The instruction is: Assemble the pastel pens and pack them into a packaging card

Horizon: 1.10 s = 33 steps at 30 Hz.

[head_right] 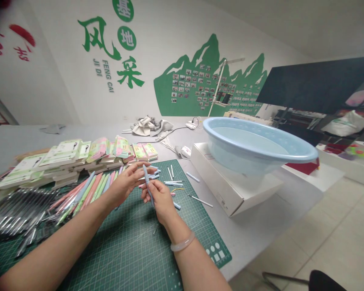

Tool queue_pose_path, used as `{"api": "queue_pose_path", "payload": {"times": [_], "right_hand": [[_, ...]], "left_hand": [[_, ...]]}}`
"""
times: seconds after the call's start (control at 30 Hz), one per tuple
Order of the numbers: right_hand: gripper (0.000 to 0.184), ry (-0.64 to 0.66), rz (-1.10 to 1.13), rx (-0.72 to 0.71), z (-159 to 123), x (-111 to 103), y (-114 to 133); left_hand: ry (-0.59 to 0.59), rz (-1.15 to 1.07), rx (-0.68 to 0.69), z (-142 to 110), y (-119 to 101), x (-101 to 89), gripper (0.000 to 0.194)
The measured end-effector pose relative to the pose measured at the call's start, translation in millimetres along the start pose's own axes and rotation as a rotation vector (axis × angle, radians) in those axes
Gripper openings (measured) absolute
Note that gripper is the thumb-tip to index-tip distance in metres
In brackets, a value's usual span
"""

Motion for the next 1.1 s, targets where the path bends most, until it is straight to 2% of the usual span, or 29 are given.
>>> {"api": "queue_pose_path", "payload": {"times": [0.1,0.27,0.43,0.6,0.77,0.93,1.1], "right_hand": [[0.028,-0.001,-0.006,0.001,-0.3,0.7,-0.6],[0.029,-0.013,0.082,0.050,-0.4,-0.9,-6.0],[0.031,-0.020,0.101,0.068,-1.2,-1.0,-5.5],[0.028,0.007,0.221,0.124,-2.0,2.4,-7.8],[0.028,0.016,0.212,0.098,-2.3,2.0,-5.4],[0.026,0.150,0.366,0.302,-9.5,16.5,-10.5],[0.022,0.043,0.317,0.232,-6.6,6.7,-8.3]], "left_hand": [[-0.046,0.067,0.023,0.3,0.3,-4.0,0.032],[0.092,-0.081,-0.107,-2.2,10.4,7.8,0.039],[-0.019,0.008,-0.012,0.3,6.8,-3.6,0.028],[0.118,-0.127,-0.103,-2.2,11.7,7.3,0.034],[0.001,-0.066,-0.025,0.9,11.6,0.3,0.018],[0.034,-0.194,-0.087,-0.4,23.0,0.0,0.020],[0.013,-0.233,-0.113,-0.8,28.2,-3.3,0.022]]}}
Point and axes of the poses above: each hand's wrist, its own z-axis towards the middle knuckle, its own x-axis out of the palm, y = z × x, the point moved 8 cm from there along z, towards the middle knuckle, and after that the axes turned 4 degrees about x, right-handed, at the moved point
